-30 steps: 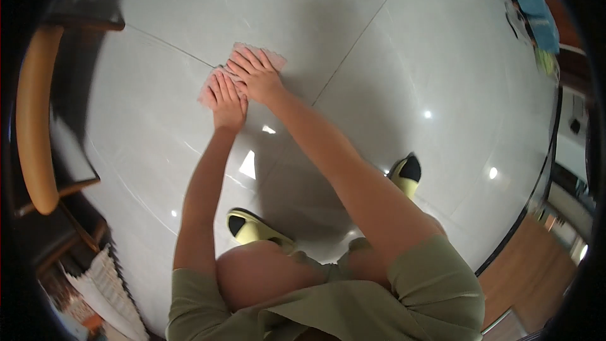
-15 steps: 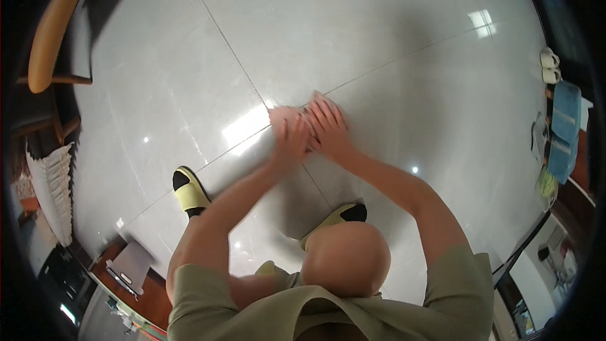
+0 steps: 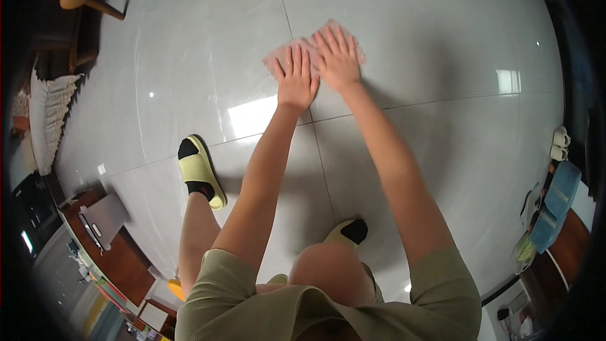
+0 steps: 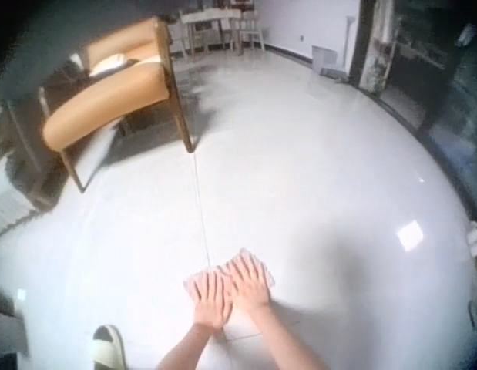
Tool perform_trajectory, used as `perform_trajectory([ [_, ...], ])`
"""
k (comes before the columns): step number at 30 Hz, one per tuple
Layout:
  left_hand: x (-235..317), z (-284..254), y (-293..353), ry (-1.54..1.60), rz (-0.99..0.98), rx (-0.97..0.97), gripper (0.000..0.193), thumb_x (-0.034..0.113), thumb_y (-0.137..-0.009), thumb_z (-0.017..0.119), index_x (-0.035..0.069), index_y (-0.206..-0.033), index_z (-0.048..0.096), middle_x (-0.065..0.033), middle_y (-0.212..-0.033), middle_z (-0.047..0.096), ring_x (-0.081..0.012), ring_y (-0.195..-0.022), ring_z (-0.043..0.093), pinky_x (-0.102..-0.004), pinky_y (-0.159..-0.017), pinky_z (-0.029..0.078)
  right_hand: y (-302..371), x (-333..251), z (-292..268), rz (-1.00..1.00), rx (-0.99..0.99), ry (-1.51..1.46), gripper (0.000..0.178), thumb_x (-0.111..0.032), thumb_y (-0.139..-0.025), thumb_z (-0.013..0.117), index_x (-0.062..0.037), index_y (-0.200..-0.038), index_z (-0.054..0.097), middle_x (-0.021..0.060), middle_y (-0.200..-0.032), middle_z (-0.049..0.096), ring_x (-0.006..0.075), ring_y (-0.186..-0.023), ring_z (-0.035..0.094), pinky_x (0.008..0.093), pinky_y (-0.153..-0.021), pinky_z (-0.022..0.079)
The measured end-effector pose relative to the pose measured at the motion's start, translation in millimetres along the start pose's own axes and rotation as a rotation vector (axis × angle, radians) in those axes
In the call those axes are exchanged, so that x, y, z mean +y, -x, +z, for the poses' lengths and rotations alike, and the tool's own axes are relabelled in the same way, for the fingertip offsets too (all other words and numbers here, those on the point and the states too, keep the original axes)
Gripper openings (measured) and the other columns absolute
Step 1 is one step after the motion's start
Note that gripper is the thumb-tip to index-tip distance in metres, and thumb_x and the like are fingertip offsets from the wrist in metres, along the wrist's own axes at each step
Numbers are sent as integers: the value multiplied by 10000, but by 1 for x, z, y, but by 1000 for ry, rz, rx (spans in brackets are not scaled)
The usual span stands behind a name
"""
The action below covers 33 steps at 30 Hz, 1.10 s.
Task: The person washes a cloth in a basin of water and then wipes the tiled floor by hand with the wet cloth.
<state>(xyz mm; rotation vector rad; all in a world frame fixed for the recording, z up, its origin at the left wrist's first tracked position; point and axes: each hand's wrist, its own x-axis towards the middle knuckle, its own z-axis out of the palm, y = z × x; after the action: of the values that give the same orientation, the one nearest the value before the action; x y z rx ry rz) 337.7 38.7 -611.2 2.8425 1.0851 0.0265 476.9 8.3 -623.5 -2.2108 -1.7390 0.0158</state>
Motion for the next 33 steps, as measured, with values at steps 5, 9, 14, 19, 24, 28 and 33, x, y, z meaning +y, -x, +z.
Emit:
perform_trajectory([
  [5, 1, 3, 9, 13, 24, 32, 663, 374, -910, 373, -21, -1416, 208, -187, -1493, 156, -367, -1384, 111, -599, -1068, 79, 22, 2, -1, 1, -7, -7, 558, -393, -900, 433, -147, -1395, 355, 45, -1470, 289, 273, -1366, 214, 480, -1112, 128],
  [9, 36, 2, 79, 86, 171, -58, 666, 363, -877, 425, -56, -1376, 286, -211, -1466, 216, -373, -1382, 120, -586, -1082, 74, 109, -5, -24, -47, -123, -8, 564, -338, -889, 447, -110, -1396, 351, 75, -1471, 287, 288, -1368, 218, 485, -1109, 139],
  [14, 97, 3, 181, 154, 201, -206, 650, 349, -846, 482, -60, -1336, 357, -215, -1444, 272, -372, -1371, 172, -570, -1094, 103, 221, -21, -55, -94, -180, -83, 540, -281, -881, 448, -54, -1367, 386, 117, -1451, 319, 304, -1353, 257, 498, -1098, 164],
  [19, 93, 8, 174, 137, 256, -176, 641, 346, -842, 495, -48, -1332, 370, -204, -1444, 282, -356, -1372, 184, -567, -1095, 104, 227, -23, -55, -4, -266, -4, 549, -283, -883, 448, -55, -1377, 371, 124, -1460, 303, 299, -1364, 239, 485, -1105, 145],
  [24, 45, 5, 108, 114, 108, -81, 662, 364, -876, 432, -7, -1399, 272, -145, -1487, 216, -319, -1389, 143, -552, -1097, 91, 132, -29, -30, 20, -149, 15, 585, -329, -894, 439, -92, -1412, 309, 108, -1482, 260, 283, -1378, 200, 464, -1117, 125],
  [28, 23, 13, 94, 129, -105, -25, 665, 379, -907, 377, -4, -1425, 208, -142, -1500, 181, -309, -1397, 115, -564, -1088, 74, 98, -46, -13, 25, -69, -5, 587, -335, -895, 437, -100, -1415, 302, 94, -1486, 251, 275, -1379, 192, 459, -1121, 122],
  [33, 54, 13, 159, 73, -168, -129, 654, 382, -909, 376, 21, -1431, 218, -124, -1511, 160, -285, -1406, 92, -568, -1093, 66, 152, -50, -30, -103, -191, -45, 601, -329, -874, 458, -90, -1407, 317, 100, -1479, 262, 276, -1374, 207, 457, -1123, 125],
])
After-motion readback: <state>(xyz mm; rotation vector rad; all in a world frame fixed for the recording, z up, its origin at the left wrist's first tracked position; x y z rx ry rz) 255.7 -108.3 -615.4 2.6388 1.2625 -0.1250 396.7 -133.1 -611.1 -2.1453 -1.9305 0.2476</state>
